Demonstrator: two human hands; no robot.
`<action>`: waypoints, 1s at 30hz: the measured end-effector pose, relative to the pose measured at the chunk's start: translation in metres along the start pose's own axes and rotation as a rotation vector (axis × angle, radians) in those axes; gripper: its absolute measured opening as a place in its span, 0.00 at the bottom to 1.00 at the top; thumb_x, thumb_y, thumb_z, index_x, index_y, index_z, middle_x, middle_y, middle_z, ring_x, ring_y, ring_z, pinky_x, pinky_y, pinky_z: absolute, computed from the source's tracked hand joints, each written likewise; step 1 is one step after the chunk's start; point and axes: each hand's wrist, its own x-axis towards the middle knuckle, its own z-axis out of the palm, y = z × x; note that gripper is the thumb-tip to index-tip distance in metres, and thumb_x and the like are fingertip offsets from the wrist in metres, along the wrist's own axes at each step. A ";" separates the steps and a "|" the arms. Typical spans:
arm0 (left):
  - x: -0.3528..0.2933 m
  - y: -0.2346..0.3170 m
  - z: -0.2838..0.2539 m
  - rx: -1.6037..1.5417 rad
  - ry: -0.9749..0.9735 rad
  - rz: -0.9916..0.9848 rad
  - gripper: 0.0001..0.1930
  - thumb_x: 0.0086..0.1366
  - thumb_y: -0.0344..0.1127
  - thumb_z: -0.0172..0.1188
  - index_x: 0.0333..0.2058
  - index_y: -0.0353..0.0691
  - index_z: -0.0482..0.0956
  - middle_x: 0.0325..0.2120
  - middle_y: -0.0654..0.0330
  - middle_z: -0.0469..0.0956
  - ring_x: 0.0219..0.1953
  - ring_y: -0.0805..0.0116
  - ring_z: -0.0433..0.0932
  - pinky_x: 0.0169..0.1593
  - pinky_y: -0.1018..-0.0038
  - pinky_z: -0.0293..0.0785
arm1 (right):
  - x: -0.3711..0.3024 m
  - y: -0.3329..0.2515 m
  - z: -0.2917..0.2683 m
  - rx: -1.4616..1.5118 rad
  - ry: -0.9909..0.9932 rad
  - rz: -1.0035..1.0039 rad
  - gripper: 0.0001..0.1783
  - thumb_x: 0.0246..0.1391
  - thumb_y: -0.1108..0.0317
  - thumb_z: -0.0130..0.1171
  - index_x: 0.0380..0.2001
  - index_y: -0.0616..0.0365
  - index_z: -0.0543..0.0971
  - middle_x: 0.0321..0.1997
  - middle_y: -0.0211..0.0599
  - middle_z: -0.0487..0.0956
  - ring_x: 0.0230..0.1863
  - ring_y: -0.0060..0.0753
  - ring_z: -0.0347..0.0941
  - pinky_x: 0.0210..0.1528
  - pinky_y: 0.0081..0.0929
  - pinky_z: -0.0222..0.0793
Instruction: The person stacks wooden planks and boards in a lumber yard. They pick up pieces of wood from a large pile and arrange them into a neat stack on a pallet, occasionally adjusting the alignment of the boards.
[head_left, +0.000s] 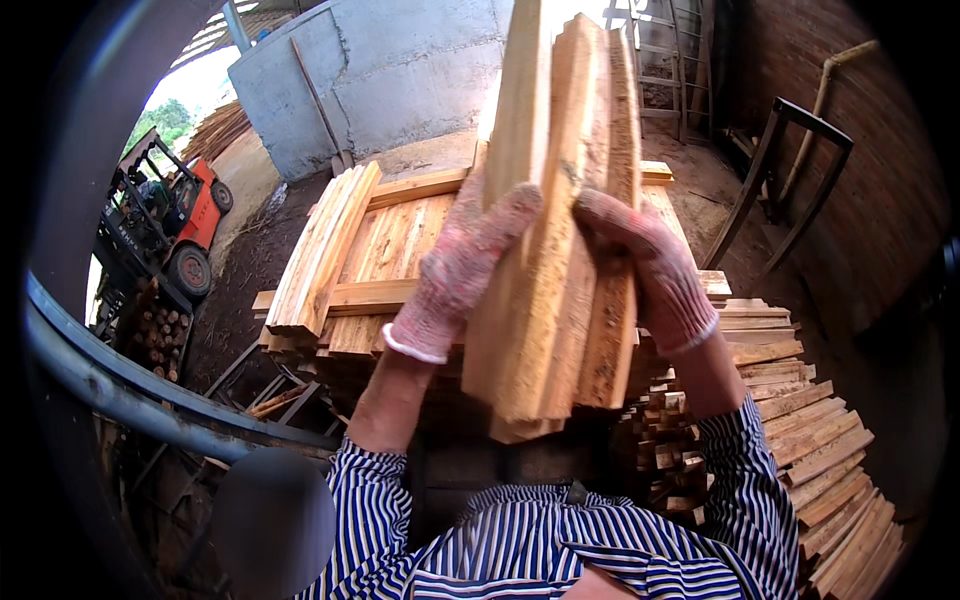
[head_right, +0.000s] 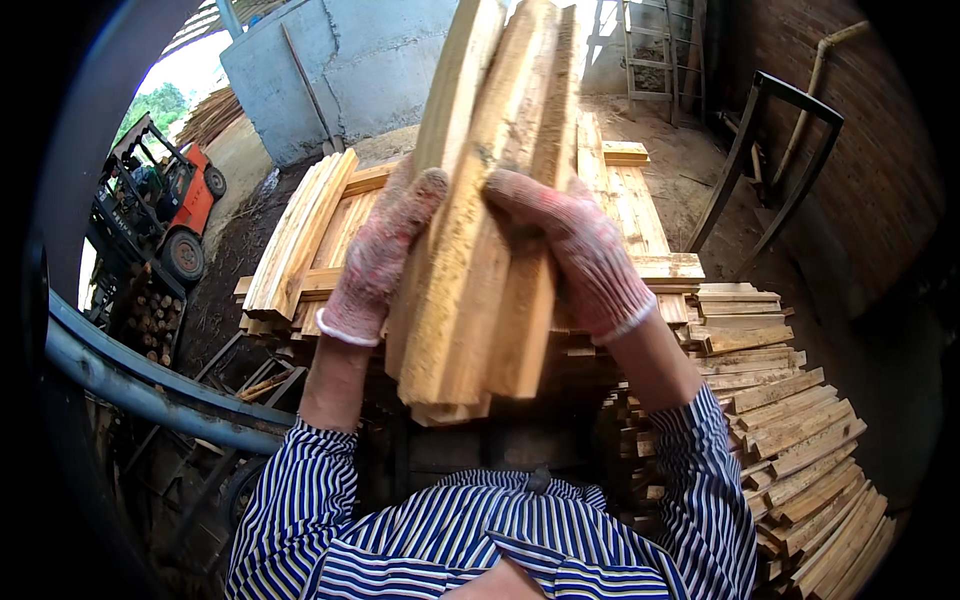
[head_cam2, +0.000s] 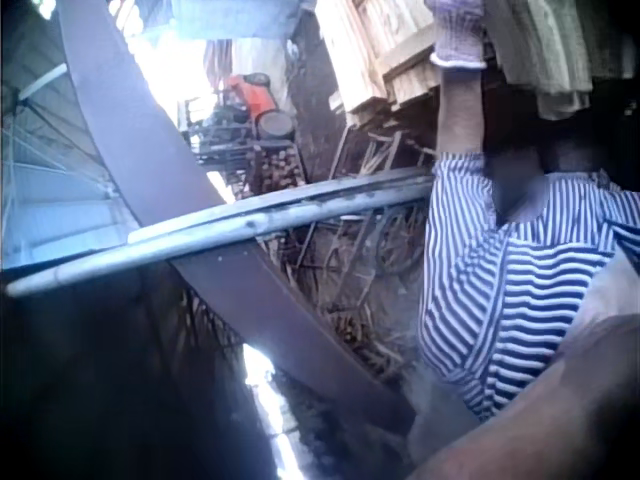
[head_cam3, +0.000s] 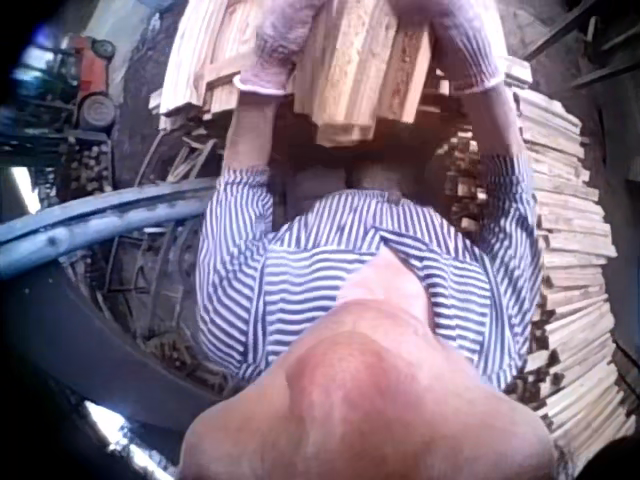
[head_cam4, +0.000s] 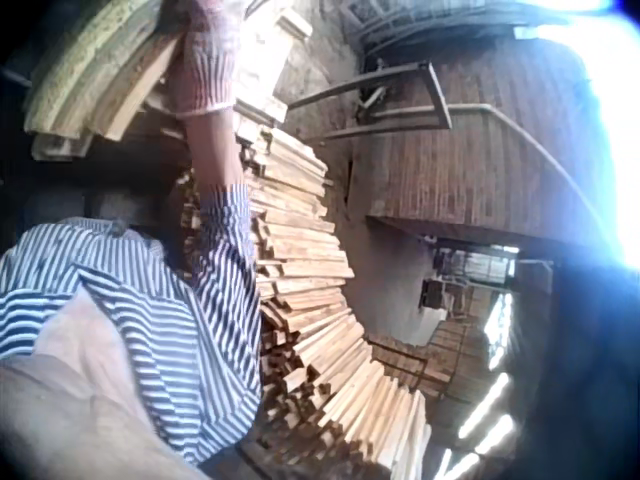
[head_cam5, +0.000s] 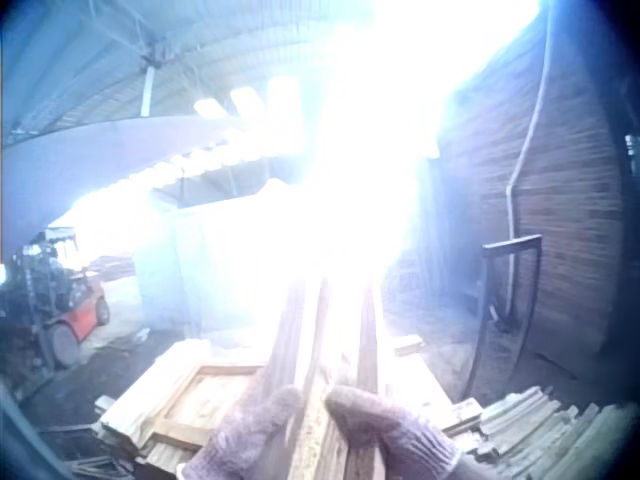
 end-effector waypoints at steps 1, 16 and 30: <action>0.011 0.007 -0.025 0.007 0.016 -0.046 0.41 0.68 0.59 0.62 0.67 0.33 0.64 0.51 0.53 0.78 0.54 0.68 0.77 0.55 0.71 0.77 | 0.024 -0.003 0.018 0.007 -0.071 0.010 0.23 0.58 0.58 0.68 0.49 0.64 0.79 0.38 0.37 0.81 0.34 0.26 0.78 0.38 0.27 0.80; 0.158 -0.192 -0.223 1.206 -0.064 0.046 0.35 0.65 0.54 0.61 0.62 0.35 0.68 0.60 0.42 0.73 0.61 0.46 0.74 0.62 0.54 0.71 | 0.124 0.038 0.075 -0.913 -0.250 -0.043 0.35 0.42 0.48 0.70 0.51 0.57 0.75 0.42 0.41 0.83 0.46 0.38 0.80 0.49 0.37 0.74; -0.086 -0.057 0.127 -0.390 -1.203 -0.046 0.35 0.65 0.29 0.57 0.69 0.24 0.57 0.66 0.39 0.65 0.68 0.47 0.67 0.72 0.55 0.60 | -0.237 0.244 -0.154 -0.241 1.277 0.261 0.39 0.57 0.55 0.63 0.66 0.66 0.67 0.67 0.55 0.72 0.68 0.45 0.69 0.69 0.34 0.64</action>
